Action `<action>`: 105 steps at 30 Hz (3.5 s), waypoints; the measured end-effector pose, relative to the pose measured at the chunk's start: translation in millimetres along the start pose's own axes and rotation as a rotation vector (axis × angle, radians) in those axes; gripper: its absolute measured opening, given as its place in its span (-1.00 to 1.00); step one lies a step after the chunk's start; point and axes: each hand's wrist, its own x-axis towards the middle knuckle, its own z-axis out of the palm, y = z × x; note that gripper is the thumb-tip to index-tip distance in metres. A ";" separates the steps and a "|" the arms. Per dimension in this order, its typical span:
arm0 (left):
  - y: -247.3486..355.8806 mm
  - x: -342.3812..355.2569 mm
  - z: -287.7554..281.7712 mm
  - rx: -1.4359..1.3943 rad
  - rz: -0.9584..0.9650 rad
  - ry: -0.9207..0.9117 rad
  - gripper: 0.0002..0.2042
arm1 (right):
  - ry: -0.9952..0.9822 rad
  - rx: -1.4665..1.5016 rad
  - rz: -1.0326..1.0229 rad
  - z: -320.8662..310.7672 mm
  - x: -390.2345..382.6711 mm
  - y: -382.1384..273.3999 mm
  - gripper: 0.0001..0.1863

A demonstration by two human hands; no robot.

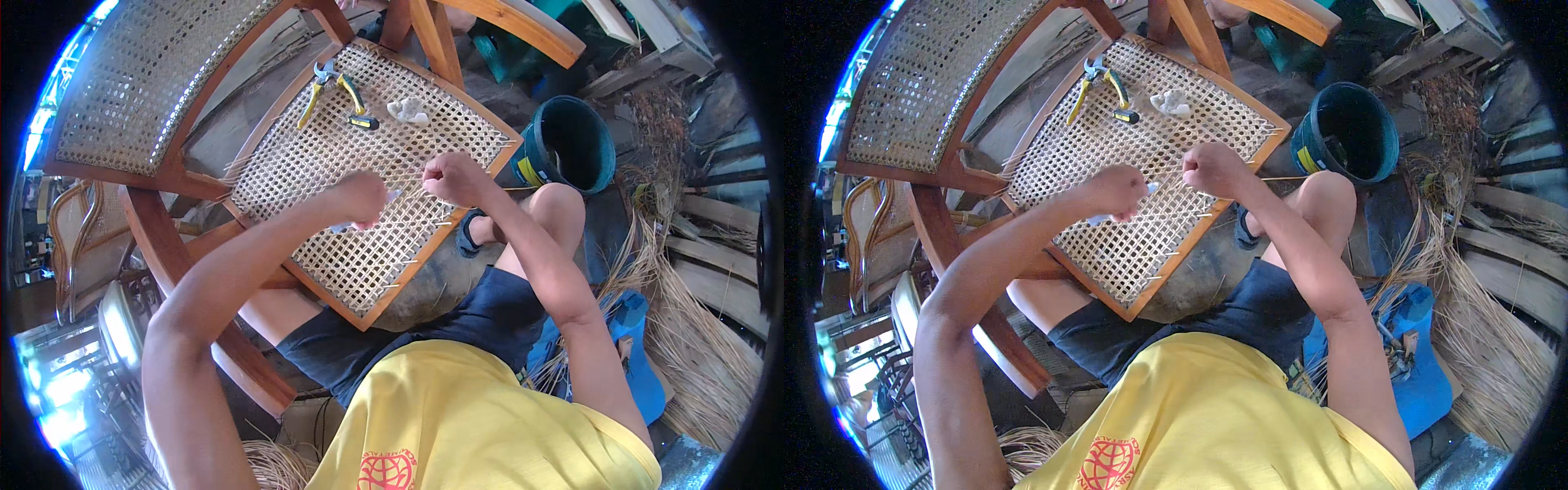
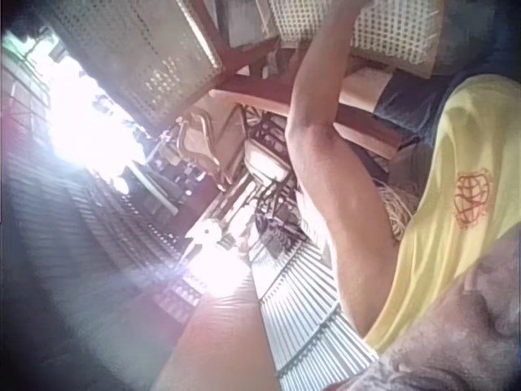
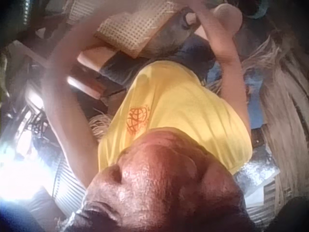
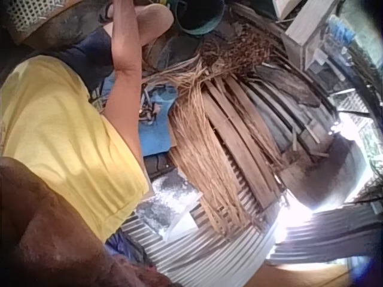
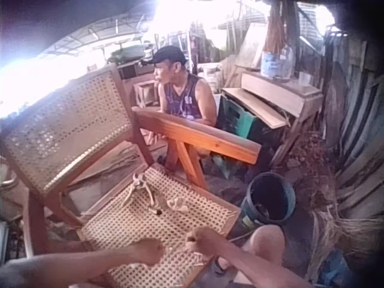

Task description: The person weaves a thin strip of material through the existing mesh of a wooden chair seat, using pliers to pull it through and a small metal tool to tuck the ends. The person handles the chair, a thin weaving strip, and pliers.

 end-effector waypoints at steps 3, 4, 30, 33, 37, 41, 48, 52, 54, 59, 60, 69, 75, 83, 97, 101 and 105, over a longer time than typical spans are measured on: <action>22.7 2.3 6.2 -0.223 -0.101 -0.089 -0.64 | 0.039 -0.021 0.028 5.6 0.3 -1.1 -0.89; 28.0 0.5 3.6 -0.372 -0.187 -0.062 -0.65 | 0.063 -0.053 0.038 5.6 3.7 -1.4 -0.89; 36.5 15.6 20.1 -0.955 -0.336 0.020 -0.62 | 0.000 -0.345 0.085 19.2 -14.2 -38.3 -0.72; 27.4 26.0 27.1 -0.792 -0.404 -0.038 -0.64 | 0.053 -0.442 0.027 25.2 -16.1 -46.9 -0.74; 40.0 25.8 19.5 -0.634 -0.418 -0.033 -0.66 | 0.003 -0.479 0.016 21.5 -21.0 -33.4 -0.73; -17.8 19.0 26.8 0.220 -0.091 -0.052 -0.79 | 0.049 -0.374 0.017 24.5 -17.5 -38.9 -0.88; -28.1 -113.5 -60.8 0.181 -0.213 0.288 -0.54 | -0.112 -0.094 0.125 8.4 -3.4 -43.9 -0.88; 18.5 -124.7 -84.0 -0.091 -0.190 0.211 -0.58 | -0.266 0.676 0.088 6.2 12.5 -56.9 -0.74; 22.9 -112.4 -80.3 -0.176 -0.166 0.205 -0.59 | -0.283 0.794 0.021 3.6 19.8 -50.0 -0.77; 4.6 -47.5 -45.4 -0.292 -0.181 -0.032 -0.72 | -0.082 0.103 0.064 -7.0 17.4 -30.9 -0.83; 7.4 -36.1 -38.1 -0.345 -0.193 -0.101 -0.73 | -0.087 -0.086 0.072 -3.4 16.1 -22.5 -0.87; 21.3 -13.8 -17.7 -0.569 -0.203 -0.189 -0.74 | 0.048 -0.006 0.040 2.1 12.2 -10.7 -0.89; 24.6 5.1 3.6 -0.643 -0.342 -0.109 -0.79 | -0.032 -0.061 0.038 5.3 21.2 -6.5 -0.87; 4.4 2.1 20.5 -0.976 -0.276 -0.064 -0.69 | -0.036 -0.247 -0.009 32.4 7.0 -37.6 -0.85; -8.4 -129.1 -62.9 0.418 -0.234 0.168 -0.71 | -0.073 -0.163 0.135 25.1 6.3 -50.0 -0.85; 6.7 -133.0 -70.9 0.247 -0.088 0.339 -0.66 | -0.159 0.541 -0.010 25.9 25.1 -69.5 -0.72; -11.1 -103.4 -58.1 0.152 -0.096 0.335 -0.67 | -0.103 0.484 -0.009 2.8 31.9 -73.8 -0.63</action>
